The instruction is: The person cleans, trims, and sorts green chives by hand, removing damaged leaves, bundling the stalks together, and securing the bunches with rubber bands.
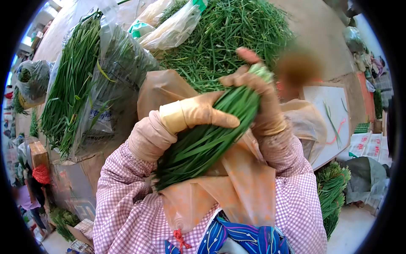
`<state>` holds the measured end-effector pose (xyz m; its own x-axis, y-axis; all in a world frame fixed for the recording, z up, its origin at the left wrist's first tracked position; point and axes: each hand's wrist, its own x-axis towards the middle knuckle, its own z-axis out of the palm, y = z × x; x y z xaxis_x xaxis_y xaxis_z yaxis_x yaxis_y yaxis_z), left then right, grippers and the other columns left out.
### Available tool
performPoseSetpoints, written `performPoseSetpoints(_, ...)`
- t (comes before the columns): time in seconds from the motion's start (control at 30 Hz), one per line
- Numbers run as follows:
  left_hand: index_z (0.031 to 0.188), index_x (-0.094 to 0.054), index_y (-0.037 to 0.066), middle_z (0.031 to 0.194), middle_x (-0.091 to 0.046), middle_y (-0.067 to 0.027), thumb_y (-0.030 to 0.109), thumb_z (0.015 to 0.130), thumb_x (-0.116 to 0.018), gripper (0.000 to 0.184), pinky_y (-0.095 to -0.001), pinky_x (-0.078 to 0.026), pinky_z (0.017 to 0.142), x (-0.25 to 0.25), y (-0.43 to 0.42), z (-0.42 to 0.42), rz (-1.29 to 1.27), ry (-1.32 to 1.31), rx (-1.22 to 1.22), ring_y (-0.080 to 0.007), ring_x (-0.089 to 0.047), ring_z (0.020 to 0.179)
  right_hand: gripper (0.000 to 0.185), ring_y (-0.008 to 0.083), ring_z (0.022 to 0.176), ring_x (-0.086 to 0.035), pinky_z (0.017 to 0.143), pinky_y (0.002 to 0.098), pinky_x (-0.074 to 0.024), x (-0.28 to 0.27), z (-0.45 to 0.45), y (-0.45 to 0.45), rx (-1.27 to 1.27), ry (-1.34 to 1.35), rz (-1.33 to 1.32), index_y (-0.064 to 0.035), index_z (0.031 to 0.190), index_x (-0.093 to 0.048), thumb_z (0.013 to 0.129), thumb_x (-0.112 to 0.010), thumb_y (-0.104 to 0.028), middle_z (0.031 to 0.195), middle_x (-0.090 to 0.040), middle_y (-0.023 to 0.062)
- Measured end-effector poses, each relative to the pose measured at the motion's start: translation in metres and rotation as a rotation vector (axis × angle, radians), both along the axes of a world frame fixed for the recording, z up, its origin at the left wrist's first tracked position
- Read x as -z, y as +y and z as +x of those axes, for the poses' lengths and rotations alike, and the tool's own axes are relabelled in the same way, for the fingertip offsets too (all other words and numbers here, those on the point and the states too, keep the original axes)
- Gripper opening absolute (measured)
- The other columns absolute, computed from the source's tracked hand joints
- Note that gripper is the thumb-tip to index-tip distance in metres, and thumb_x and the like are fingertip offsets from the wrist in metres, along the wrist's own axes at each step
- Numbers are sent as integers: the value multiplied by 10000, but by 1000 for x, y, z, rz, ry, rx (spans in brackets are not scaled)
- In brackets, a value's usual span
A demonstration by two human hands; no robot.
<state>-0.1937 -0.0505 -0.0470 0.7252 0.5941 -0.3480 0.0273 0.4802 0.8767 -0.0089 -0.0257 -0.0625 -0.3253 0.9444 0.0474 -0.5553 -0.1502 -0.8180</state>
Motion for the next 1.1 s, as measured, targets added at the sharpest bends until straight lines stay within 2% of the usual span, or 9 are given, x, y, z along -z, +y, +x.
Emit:
performPoseSetpoints(0.1, 1342, -437, -3, 1199, -584, -51, 263, 778, -779, 711, -289, -453, 911, 17, -7, 0, 95, -68, 135, -124, -530, 1041, 498, 181, 795, -607, 881, 384, -504, -15, 63, 42, 142, 110, 340, -14, 1308, -443, 851, -598, -135, 831, -592, 50)
performPoseSetpoints(0.13, 1323, -465, -3, 1192, -591, -41, 247, 782, -776, 672, -283, -450, 910, 22, -15, 0, -27, -227, 137, -117, -523, 1042, 508, 173, 810, -590, 911, 400, -480, -24, 91, 49, 233, 168, 338, -17, 1321, -436, 855, -599, -138, 827, -572, 34)
performPoseSetpoints(0.17, 1298, -495, 1, 1166, -604, -36, 220, 796, -756, 607, -273, -451, 895, 17, -17, -4, 27, -148, 166, -107, -528, 1018, 514, 169, 818, -582, 927, 408, -468, -33, 113, 50, 283, 185, 349, -18, 1327, -433, 857, -600, -139, 825, -562, 27)
performPoseSetpoints(0.3, 1180, -598, 22, 769, -565, 43, 149, 830, -680, 382, -212, -348, 510, 14, -34, -28, 117, 241, 123, -26, -425, 595, 545, 157, 835, -550, 997, 421, -411, -60, 179, 45, 321, 212, 459, -29, 1369, -405, 876, -600, -154, 813, -539, 6)
performPoseSetpoints(0.37, 1149, -619, 26, 726, -587, 30, 141, 822, -671, 351, -205, -346, 499, -2, -31, -37, -32, 237, 105, -32, -435, 561, 548, 153, 848, -544, 998, 426, -412, -56, 196, 38, 451, 119, 457, -38, 1383, -401, 888, -596, -167, 806, -526, -2)
performPoseSetpoints(0.5, 1036, -649, 34, 700, -615, 16, 154, 879, -631, 198, -173, -351, 467, 2, -29, -49, 110, 297, -230, -18, -460, 544, 541, 147, 843, -545, 996, 415, -417, -48, 197, 23, 587, 100, 450, -47, 1374, -424, 881, -609, -172, 808, -517, -3)
performPoseSetpoints(0.77, 955, -671, 54, 702, -621, 15, 215, 908, -617, 176, -163, -364, 463, 8, -23, -41, 138, 166, -684, -36, -509, 510, 535, 146, 856, -555, 991, 409, -437, -30, 202, 25, 657, 77, 356, -14, 1341, -444, 868, -628, -183, 825, -557, -15)
performPoseSetpoints(0.97, 904, -673, 32, 731, -632, 10, 179, 932, -599, 168, -159, -391, 506, 22, -40, -12, 95, 124, -621, -28, -519, 570, 551, 238, 919, -573, 959, 538, -462, -15, 210, 25, 730, 54, 189, -52, 1317, -472, 826, -665, -210, 848, -578, -8)
performPoseSetpoints(1.1, 963, -670, -1, 769, -639, 11, 173, 909, -631, 186, -202, -447, 614, 40, -47, 4, 271, 207, -581, -36, -538, 674, 536, 196, 892, -572, 983, 484, -452, 0, 231, 37, 619, 96, 228, -17, 1300, -463, 825, -656, -175, 844, -582, 5)
